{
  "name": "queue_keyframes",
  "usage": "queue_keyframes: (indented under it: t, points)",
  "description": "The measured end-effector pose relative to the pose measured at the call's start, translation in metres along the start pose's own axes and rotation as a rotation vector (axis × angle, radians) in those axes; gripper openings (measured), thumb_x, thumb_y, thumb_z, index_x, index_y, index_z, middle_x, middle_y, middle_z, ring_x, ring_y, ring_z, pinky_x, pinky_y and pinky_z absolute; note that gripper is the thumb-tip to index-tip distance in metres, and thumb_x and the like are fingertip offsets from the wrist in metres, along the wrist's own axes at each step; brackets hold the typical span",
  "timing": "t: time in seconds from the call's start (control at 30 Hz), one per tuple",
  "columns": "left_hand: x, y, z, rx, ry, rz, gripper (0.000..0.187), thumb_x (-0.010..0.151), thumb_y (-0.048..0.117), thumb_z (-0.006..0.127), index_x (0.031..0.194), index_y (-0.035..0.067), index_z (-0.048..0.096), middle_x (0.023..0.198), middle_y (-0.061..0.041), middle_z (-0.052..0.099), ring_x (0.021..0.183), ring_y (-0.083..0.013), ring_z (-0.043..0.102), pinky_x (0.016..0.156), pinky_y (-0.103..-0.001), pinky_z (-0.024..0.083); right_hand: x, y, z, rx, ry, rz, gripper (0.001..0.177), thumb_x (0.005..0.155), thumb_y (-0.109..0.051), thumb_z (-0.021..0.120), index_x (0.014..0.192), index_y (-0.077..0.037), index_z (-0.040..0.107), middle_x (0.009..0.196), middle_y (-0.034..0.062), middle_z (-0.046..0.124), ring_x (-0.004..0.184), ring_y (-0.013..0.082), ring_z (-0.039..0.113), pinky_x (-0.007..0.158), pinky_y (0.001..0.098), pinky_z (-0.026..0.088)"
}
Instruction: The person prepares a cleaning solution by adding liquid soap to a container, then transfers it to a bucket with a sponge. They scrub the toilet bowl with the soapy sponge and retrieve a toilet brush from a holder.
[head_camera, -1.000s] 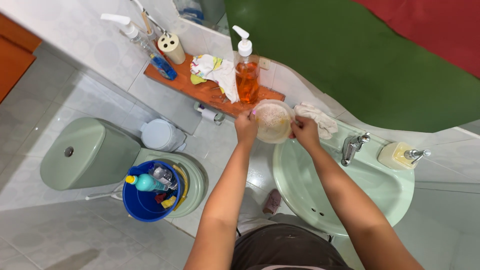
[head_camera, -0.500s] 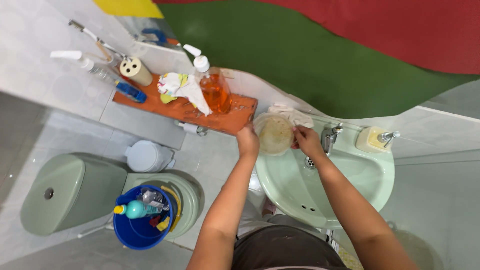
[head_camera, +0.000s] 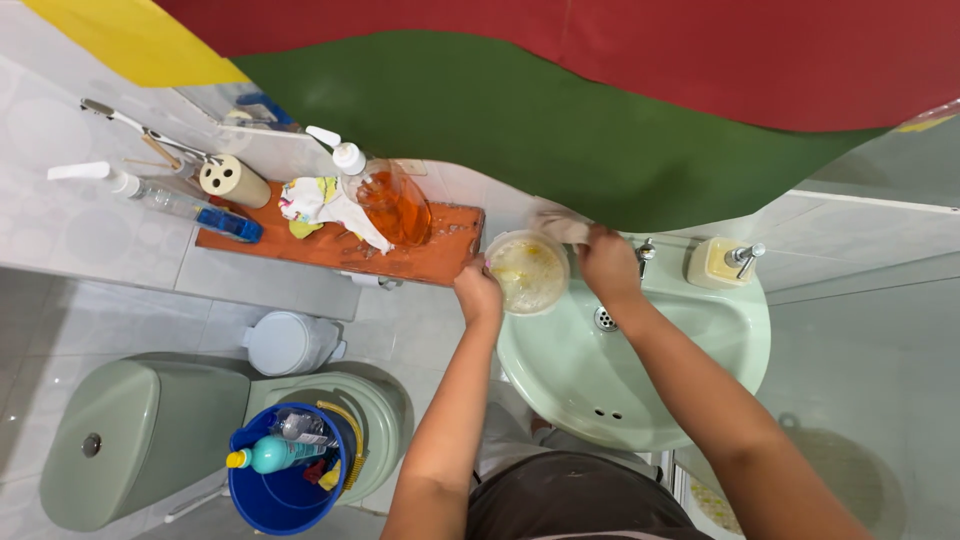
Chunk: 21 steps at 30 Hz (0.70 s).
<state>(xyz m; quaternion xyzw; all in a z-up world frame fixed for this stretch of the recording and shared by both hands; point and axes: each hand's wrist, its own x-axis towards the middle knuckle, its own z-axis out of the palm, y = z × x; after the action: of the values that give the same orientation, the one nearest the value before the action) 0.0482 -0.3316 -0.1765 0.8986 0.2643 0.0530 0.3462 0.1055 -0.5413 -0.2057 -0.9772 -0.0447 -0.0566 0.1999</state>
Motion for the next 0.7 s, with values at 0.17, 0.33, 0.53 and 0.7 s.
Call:
queue_keyframes:
  t: [0.17, 0.33, 0.53, 0.7]
  points:
    - [0.008, 0.0, 0.032, -0.025, 0.017, 0.029, 0.029, 0.096, 0.011, 0.056, 0.117, 0.009, 0.076, 0.098, -0.021, 0.077, 0.099, -0.0422, 0.073, 0.089, -0.052, 0.058, -0.049, 0.016, -0.071, 0.156, 0.206, 0.028, 0.034, 0.098, -0.031, 0.065, 0.096, 0.003, 0.068, 0.076, 0.0246, 0.063, 0.073, 0.0523, 0.067, 0.064, 0.0567, 0.054]
    - [0.008, 0.019, 0.047, -0.026, 0.0, 0.023, 0.029, 0.097, 0.012, 0.057, 0.119, 0.01, 0.076, 0.102, -0.02, 0.077, 0.101, -0.0409, 0.073, 0.092, -0.051, 0.058, -0.101, 0.045, -0.115, 0.439, 0.181, 0.138, 0.051, 0.109, -0.047, 0.054, 0.075, -0.011, 0.064, 0.062, 0.0178, 0.058, 0.071, 0.0434, 0.065, 0.066, 0.0471, 0.051]
    - [0.009, 0.025, 0.058, -0.043, 0.024, 0.044, 0.027, 0.096, 0.014, 0.058, 0.114, 0.007, 0.076, 0.098, -0.02, 0.077, 0.099, -0.0423, 0.072, 0.092, -0.052, 0.057, -0.145, 0.077, -0.135, 0.737, -0.276, 0.139, 0.023, 0.095, -0.02, 0.066, 0.093, 0.0, 0.077, 0.079, 0.0255, 0.074, 0.072, 0.0316, 0.067, 0.074, 0.0461, 0.055]
    - [0.021, 0.003, 0.073, -0.019, 0.07, 0.058, 0.029, 0.094, 0.02, 0.06, 0.115, 0.007, 0.076, 0.099, -0.016, 0.078, 0.097, -0.0394, 0.073, 0.09, -0.051, 0.057, -0.153, 0.088, -0.119, 0.481, -0.416, 0.081, 0.023, 0.097, -0.024, 0.063, 0.114, -0.018, 0.079, 0.089, 0.018, 0.073, 0.078, 0.0385, 0.069, 0.075, 0.0454, 0.055]
